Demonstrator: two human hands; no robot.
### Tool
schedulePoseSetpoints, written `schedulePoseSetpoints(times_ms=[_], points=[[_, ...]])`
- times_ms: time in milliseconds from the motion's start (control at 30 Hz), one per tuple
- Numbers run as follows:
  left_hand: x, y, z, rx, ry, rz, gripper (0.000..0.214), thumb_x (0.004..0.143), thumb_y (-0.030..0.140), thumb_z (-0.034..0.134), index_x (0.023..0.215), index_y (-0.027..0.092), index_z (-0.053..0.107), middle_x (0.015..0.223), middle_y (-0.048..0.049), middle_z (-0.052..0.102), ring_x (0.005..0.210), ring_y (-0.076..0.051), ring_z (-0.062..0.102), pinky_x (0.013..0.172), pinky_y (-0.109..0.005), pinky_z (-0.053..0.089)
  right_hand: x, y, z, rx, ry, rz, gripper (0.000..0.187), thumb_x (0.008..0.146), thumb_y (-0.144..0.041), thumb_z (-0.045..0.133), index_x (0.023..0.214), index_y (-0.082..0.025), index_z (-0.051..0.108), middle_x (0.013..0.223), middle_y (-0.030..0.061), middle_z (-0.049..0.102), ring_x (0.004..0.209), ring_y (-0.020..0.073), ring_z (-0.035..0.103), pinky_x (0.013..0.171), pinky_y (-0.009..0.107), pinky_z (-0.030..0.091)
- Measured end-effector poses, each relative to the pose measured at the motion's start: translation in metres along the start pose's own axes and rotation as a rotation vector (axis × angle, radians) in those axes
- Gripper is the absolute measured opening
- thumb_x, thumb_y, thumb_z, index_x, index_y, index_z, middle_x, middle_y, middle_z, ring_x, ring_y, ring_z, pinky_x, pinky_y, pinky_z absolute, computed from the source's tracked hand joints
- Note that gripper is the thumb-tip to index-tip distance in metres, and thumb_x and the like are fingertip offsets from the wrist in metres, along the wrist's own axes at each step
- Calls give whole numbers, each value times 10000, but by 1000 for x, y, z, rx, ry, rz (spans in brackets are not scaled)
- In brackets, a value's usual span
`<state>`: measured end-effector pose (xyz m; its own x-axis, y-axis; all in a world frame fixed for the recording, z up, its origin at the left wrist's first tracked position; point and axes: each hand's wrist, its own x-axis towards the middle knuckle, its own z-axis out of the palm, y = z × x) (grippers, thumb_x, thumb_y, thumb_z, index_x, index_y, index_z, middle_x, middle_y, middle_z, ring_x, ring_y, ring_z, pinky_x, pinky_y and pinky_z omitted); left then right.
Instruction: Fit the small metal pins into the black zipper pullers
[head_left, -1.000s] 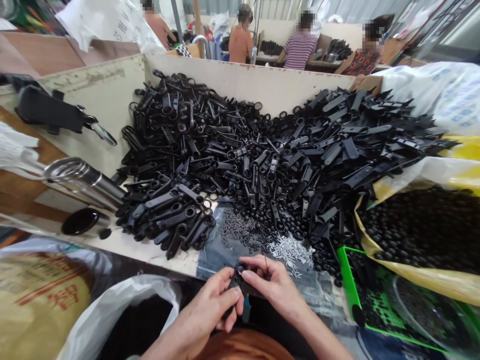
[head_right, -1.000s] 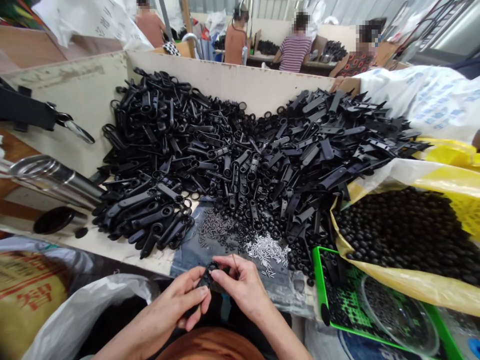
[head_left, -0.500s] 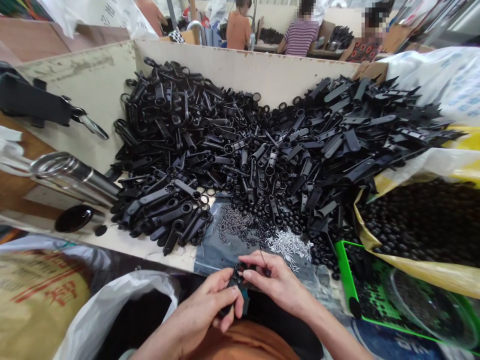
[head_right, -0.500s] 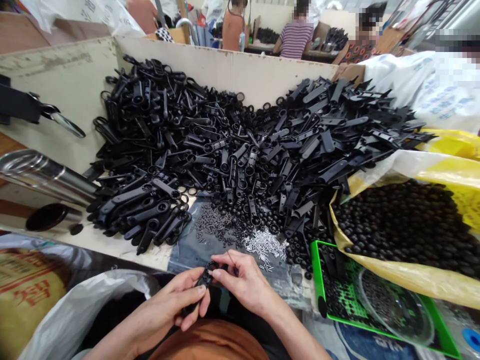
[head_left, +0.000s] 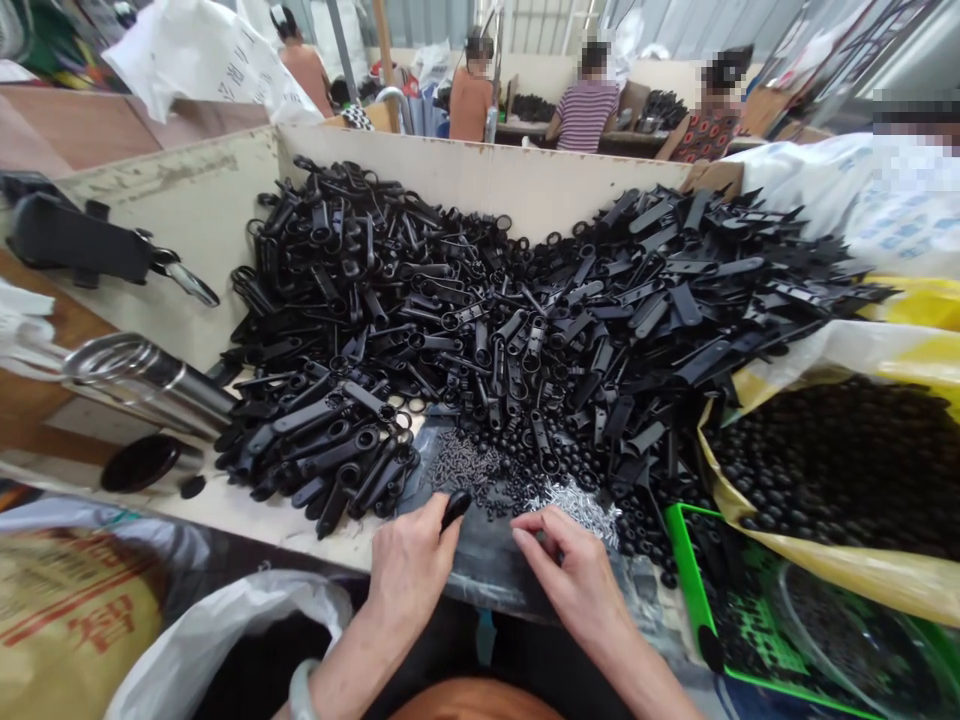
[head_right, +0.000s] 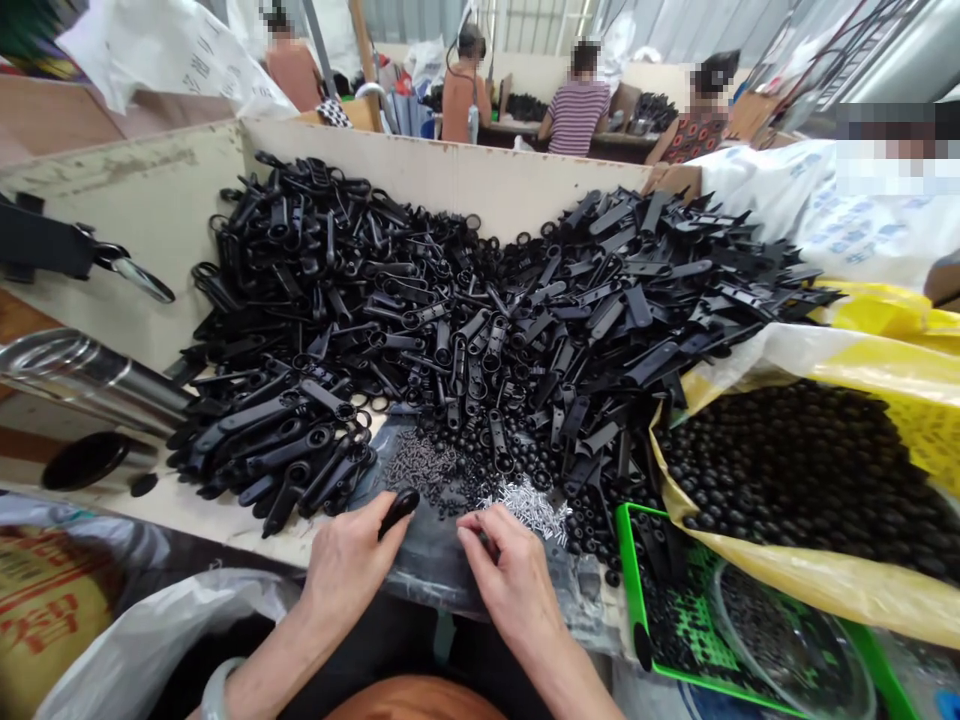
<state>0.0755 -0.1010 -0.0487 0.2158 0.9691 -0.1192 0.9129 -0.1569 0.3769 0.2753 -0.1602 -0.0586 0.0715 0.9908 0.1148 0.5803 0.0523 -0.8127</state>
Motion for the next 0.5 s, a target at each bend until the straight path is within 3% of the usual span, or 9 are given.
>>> schedulePoseSetpoints(times_ms=[133,300,433,500], points=[[1,4,9,29,1,55,150,923,158,581,904,207,722,788,-97,799,742,-320,766,592,-315,386,3,-2,2,-43,-8,-55,199,1001,-218,523,901,-223,695,809,23,670,707,182,634,669,263,478],[-4,-2,9,-35,11,114,212,879,96,547,894,195,734,834,-101,800,767,-312,740,703,-353,441,13,1,18,-251,-48,-113,172,1002,-192,553,891,-224,681,845,25,692,752,185,691,682,262,492],[-9,-8,7,-185,40,106,208,930,217,519,880,192,719,793,-53,774,708,-233,703,671,-299,462,16,4,34,-376,-27,-106,181,992,-192,573,851,-212,684,831,37,691,708,199,697,626,273,469],[-12,-9,5,-424,20,24,264,945,350,527,832,186,701,695,-15,712,624,-183,646,580,-249,440,15,4,39,-382,-13,-115,190,998,-190,554,865,-207,689,835,43,692,700,201,697,611,274,463]])
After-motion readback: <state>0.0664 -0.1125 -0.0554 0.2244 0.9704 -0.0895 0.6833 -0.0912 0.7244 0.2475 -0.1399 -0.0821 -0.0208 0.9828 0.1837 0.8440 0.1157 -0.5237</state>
